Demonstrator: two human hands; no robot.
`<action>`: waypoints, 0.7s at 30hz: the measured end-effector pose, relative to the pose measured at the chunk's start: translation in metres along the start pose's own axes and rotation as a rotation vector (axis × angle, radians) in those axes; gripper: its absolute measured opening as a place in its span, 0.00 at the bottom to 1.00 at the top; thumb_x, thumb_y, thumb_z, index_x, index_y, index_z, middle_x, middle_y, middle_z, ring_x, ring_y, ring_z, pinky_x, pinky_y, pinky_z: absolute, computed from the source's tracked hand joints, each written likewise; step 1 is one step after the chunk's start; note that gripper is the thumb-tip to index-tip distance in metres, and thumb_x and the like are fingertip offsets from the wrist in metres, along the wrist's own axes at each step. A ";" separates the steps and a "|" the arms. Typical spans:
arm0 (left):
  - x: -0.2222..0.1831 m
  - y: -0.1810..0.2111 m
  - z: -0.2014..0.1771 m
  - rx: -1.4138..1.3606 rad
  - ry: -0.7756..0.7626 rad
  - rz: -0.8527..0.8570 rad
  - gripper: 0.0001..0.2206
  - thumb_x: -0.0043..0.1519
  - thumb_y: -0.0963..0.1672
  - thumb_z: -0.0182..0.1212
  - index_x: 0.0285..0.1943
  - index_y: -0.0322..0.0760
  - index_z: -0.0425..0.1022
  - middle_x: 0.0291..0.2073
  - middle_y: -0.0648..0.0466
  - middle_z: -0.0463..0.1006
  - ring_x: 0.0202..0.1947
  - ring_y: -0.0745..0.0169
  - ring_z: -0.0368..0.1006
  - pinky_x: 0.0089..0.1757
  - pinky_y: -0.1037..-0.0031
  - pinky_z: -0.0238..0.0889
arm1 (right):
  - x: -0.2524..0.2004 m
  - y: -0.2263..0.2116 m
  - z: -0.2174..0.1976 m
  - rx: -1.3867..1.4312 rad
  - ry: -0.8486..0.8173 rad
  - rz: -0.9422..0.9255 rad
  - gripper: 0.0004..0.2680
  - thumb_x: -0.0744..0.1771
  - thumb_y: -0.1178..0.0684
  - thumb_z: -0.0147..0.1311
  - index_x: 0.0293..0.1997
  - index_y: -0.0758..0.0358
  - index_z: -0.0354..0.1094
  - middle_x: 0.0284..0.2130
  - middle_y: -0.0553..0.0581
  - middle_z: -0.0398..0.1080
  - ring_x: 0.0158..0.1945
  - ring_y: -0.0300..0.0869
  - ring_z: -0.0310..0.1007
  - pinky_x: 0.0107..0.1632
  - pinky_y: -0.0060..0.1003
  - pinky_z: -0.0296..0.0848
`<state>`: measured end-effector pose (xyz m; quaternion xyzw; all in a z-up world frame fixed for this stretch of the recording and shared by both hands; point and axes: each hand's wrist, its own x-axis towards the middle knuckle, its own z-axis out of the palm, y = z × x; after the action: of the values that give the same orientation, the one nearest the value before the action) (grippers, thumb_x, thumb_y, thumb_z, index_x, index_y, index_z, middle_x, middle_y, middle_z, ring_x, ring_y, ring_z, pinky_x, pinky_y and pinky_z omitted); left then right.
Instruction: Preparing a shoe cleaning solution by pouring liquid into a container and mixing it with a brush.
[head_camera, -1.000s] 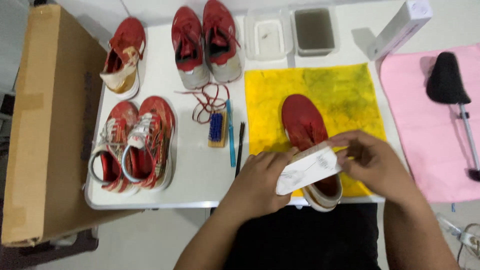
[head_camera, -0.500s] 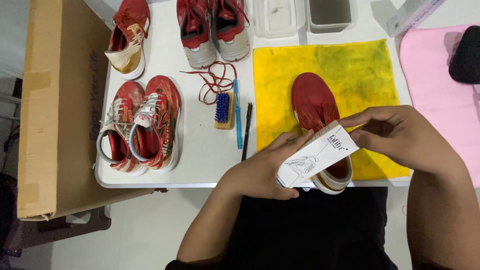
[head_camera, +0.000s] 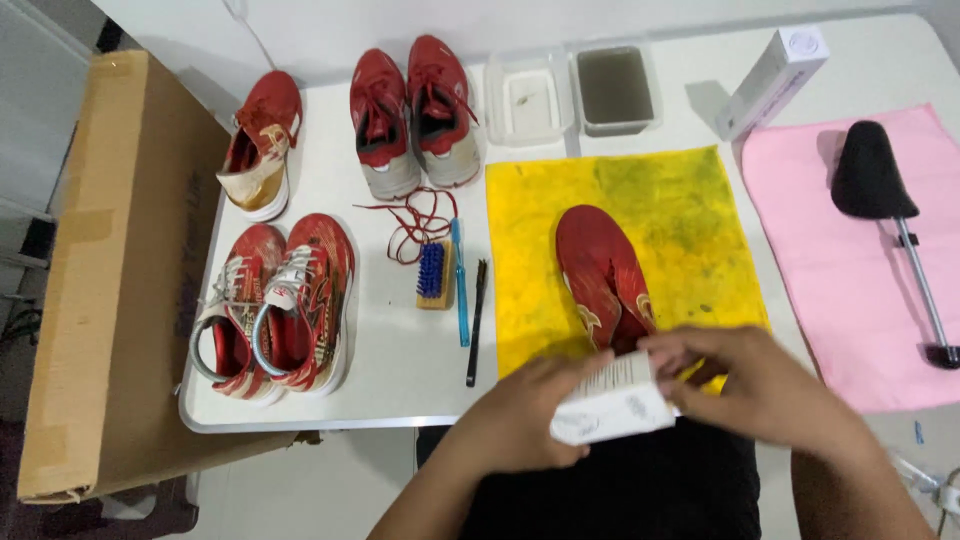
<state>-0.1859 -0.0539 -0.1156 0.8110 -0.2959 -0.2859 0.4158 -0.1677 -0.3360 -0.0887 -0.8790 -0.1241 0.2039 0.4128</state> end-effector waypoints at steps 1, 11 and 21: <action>-0.002 -0.004 0.007 0.006 0.005 0.003 0.49 0.49 0.44 0.69 0.82 0.49 0.45 0.65 0.41 0.66 0.63 0.41 0.60 0.58 0.57 0.55 | -0.004 0.001 0.007 -0.003 0.004 -0.007 0.17 0.59 0.53 0.68 0.53 0.47 0.81 0.36 0.43 0.90 0.38 0.31 0.89 0.45 0.27 0.86; -0.017 0.019 0.018 0.185 -0.043 0.003 0.46 0.51 0.44 0.69 0.81 0.45 0.50 0.52 0.43 0.69 0.54 0.40 0.61 0.52 0.59 0.56 | -0.042 -0.003 0.018 -0.025 -0.065 -0.128 0.20 0.58 0.53 0.71 0.55 0.42 0.80 0.51 0.41 0.85 0.52 0.33 0.86 0.54 0.31 0.80; -0.014 0.019 0.027 0.233 -0.015 -0.016 0.48 0.48 0.44 0.72 0.81 0.41 0.48 0.55 0.42 0.71 0.55 0.41 0.61 0.53 0.56 0.56 | -0.056 0.013 0.035 -0.286 0.017 -0.250 0.24 0.57 0.49 0.65 0.61 0.39 0.72 0.58 0.46 0.78 0.47 0.39 0.87 0.45 0.35 0.85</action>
<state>-0.2187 -0.0663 -0.1098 0.8541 -0.3237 -0.2589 0.3141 -0.2325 -0.3425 -0.1049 -0.9082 -0.2565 0.1237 0.3068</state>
